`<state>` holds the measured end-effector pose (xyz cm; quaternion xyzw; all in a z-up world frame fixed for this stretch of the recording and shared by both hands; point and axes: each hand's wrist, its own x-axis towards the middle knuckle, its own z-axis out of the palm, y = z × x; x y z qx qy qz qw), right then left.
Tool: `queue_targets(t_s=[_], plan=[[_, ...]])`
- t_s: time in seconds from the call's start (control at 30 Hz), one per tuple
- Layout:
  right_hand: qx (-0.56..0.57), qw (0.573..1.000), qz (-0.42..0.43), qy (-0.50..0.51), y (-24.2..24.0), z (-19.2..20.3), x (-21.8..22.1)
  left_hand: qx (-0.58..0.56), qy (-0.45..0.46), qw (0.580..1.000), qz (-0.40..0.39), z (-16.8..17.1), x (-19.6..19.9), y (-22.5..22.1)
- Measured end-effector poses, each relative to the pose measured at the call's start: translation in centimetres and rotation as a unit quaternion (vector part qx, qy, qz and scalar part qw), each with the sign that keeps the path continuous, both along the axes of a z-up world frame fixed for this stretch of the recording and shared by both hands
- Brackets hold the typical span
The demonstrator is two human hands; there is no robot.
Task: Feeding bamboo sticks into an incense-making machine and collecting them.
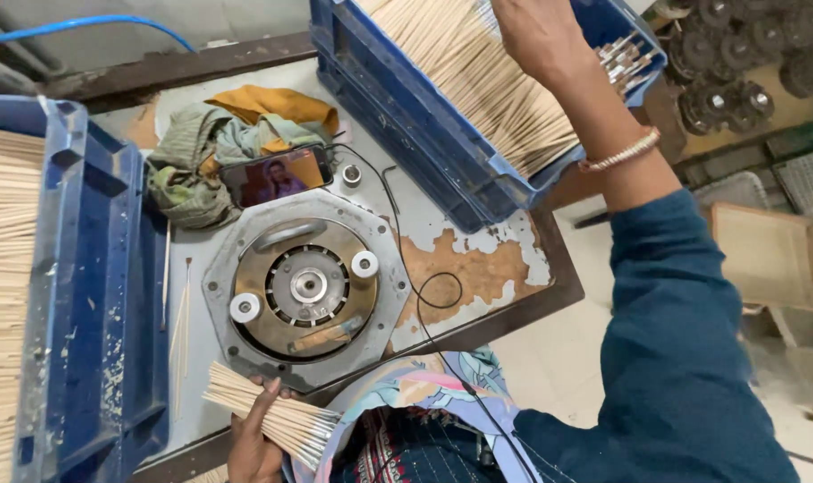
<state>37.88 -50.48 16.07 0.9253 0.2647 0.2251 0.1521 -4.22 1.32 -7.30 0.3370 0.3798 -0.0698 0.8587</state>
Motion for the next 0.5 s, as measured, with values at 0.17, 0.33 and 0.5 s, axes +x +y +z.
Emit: queue_targets(t_s=[0.17, 0.33, 0.5], plan=[[0.127, 0.977, 0.050, 0.167, 2.6, 2.8, -10.3, 0.000, -0.021, 0.999, -0.025, 1.6, 2.5, -0.2], [0.176, 0.961, 0.019, 0.211, 0.6, 0.7, -12.6, 0.024, -0.075, 0.996, -0.035, 1.7, 3.1, 0.4], [0.165, 0.982, -0.074, 0.046, -0.6, -0.7, -13.7, 0.020, -0.028, 0.999, -0.025, -0.4, 1.2, 0.4]])
